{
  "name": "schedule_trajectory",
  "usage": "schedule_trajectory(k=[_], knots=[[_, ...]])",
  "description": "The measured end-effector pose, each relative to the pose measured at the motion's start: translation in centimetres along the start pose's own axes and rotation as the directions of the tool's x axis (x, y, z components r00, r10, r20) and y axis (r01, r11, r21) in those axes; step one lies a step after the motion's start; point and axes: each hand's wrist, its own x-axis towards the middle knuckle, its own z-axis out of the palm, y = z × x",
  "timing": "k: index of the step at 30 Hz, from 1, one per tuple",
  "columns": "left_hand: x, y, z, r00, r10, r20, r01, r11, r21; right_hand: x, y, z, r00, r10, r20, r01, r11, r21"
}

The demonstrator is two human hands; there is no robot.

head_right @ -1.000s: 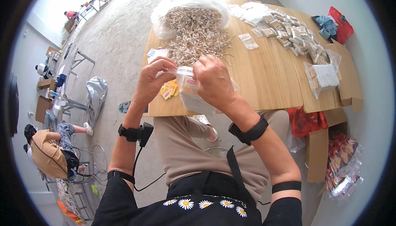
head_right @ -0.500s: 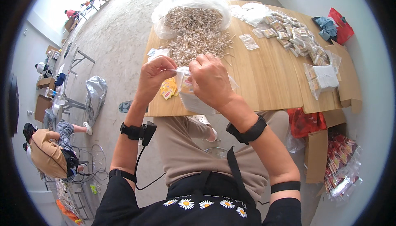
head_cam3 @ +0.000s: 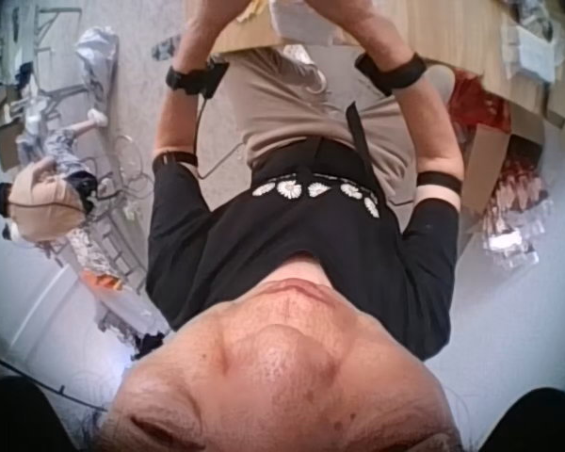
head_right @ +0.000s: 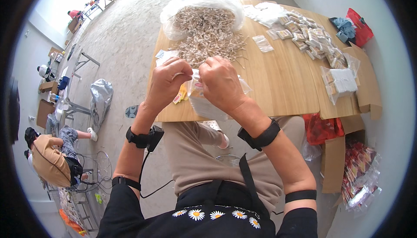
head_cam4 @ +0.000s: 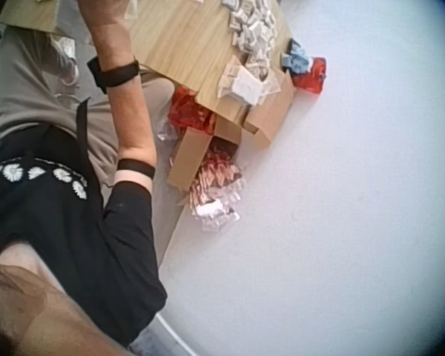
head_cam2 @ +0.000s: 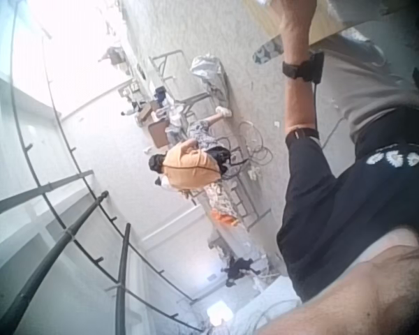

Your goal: Packaging small packs of cotton swabs into larger plastic bags.

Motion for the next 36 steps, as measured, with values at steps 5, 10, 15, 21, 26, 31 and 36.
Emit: schedule_trajectory(k=[5,10,15,21,26,31,36], knots=[[0.0,0.0,0.1,0.999,-0.041,-0.015,0.04,0.999,-0.029,-0.3,-0.3,-0.7,1.0,-0.01,0.003,0.01,1.0,0.003],[0.0,-0.1,0.1,0.999,-0.049,-0.019,0.048,0.998,-0.049,-0.9,0.0,-1.4,0.999,-0.035,0.001,0.035,0.996,-0.084],[-0.1,-0.2,0.1,1.0,-0.017,-0.011,0.017,1.0,-0.001,-1.0,0.5,-1.0,0.998,-0.061,0.015,0.062,0.995,-0.079],[-0.1,-0.1,0.1,1.0,-0.006,0.004,0.006,1.0,0.021,-0.9,0.8,-0.3,0.999,-0.049,0.0,0.049,0.997,-0.061],[-0.1,0.1,0.1,1.0,0.027,-0.004,-0.026,0.999,0.03,-0.8,0.6,-0.2,1.0,-0.03,0.002,0.03,0.997,-0.073],[0.3,0.3,0.9,0.993,0.114,0.017,-0.115,0.991,0.065,-0.6,0.4,-0.2,0.999,-0.047,-0.015,0.045,0.996,-0.078],[0.2,0.3,1.4,0.995,0.098,0.034,-0.1,0.994,0.052,-0.6,0.3,0.0,0.996,-0.076,-0.04,0.072,0.994,-0.083]])
